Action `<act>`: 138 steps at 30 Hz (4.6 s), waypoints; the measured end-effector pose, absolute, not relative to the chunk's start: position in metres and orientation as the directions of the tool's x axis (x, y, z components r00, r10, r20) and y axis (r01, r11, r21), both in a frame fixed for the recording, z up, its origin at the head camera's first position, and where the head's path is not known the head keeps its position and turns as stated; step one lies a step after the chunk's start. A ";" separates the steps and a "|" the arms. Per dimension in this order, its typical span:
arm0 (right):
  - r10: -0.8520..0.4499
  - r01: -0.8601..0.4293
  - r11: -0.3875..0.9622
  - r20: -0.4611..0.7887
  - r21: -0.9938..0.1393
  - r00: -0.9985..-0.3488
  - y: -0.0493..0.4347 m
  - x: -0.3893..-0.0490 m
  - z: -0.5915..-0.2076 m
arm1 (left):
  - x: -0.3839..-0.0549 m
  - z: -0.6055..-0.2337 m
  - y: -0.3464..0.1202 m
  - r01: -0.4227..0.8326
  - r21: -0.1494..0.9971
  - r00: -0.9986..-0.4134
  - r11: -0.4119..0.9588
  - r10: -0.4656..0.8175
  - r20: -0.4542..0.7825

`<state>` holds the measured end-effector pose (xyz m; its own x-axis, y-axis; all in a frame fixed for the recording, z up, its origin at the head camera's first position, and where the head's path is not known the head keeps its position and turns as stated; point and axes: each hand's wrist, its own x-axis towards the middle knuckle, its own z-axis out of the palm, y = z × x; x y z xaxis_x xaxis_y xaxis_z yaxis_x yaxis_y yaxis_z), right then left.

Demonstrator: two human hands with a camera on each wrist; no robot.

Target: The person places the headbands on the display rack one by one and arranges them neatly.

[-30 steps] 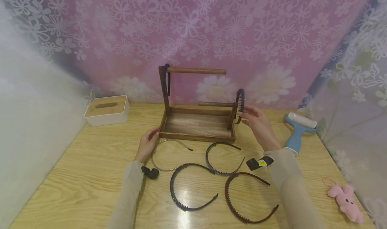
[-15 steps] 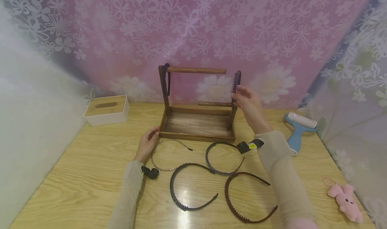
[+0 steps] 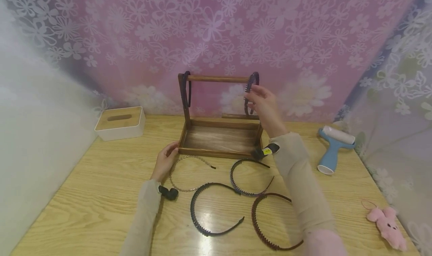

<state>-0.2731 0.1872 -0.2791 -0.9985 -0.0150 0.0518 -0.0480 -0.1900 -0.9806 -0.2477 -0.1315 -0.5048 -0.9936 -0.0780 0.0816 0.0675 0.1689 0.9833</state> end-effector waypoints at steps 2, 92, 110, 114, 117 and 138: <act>-0.009 -0.053 -0.185 0.055 -0.981 -0.998 0.183 -0.276 -0.277 | -0.248 -0.505 -0.131 0.067 0.984 -0.994 0.164 -0.080 0.081; -0.421 0.087 0.499 -0.329 -0.862 -0.845 0.184 -0.241 -0.424 | -0.245 -0.494 -0.131 0.060 0.981 -0.995 0.185 -0.072 0.075; -0.568 -0.090 0.570 -0.313 -0.817 -0.761 0.230 -0.179 -0.432 | -0.247 -0.501 -0.128 0.034 0.983 -0.995 0.180 -0.089 0.051; -0.569 -0.131 0.609 -0.315 -0.783 -0.759 0.228 -0.172 -0.432 | -0.247 -0.502 -0.128 0.035 0.984 -0.995 0.175 -0.090 0.051; -0.574 -0.172 0.633 -0.309 -0.755 -0.758 0.225 -0.169 -0.434 | -0.247 -0.502 -0.128 0.043 0.983 -0.994 0.179 -0.092 0.060; -0.491 -0.253 0.675 -0.165 -0.693 -0.855 0.234 -0.165 -0.409 | -0.246 -0.501 -0.129 0.039 0.982 -0.994 0.187 -0.092 0.057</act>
<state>-0.1655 0.2337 -0.4087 -0.8553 -0.4912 -0.1652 -0.2535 0.6746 -0.6933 -0.2463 -0.1287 -0.5014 -0.9942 -0.0916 0.0565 0.0385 0.1872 0.9816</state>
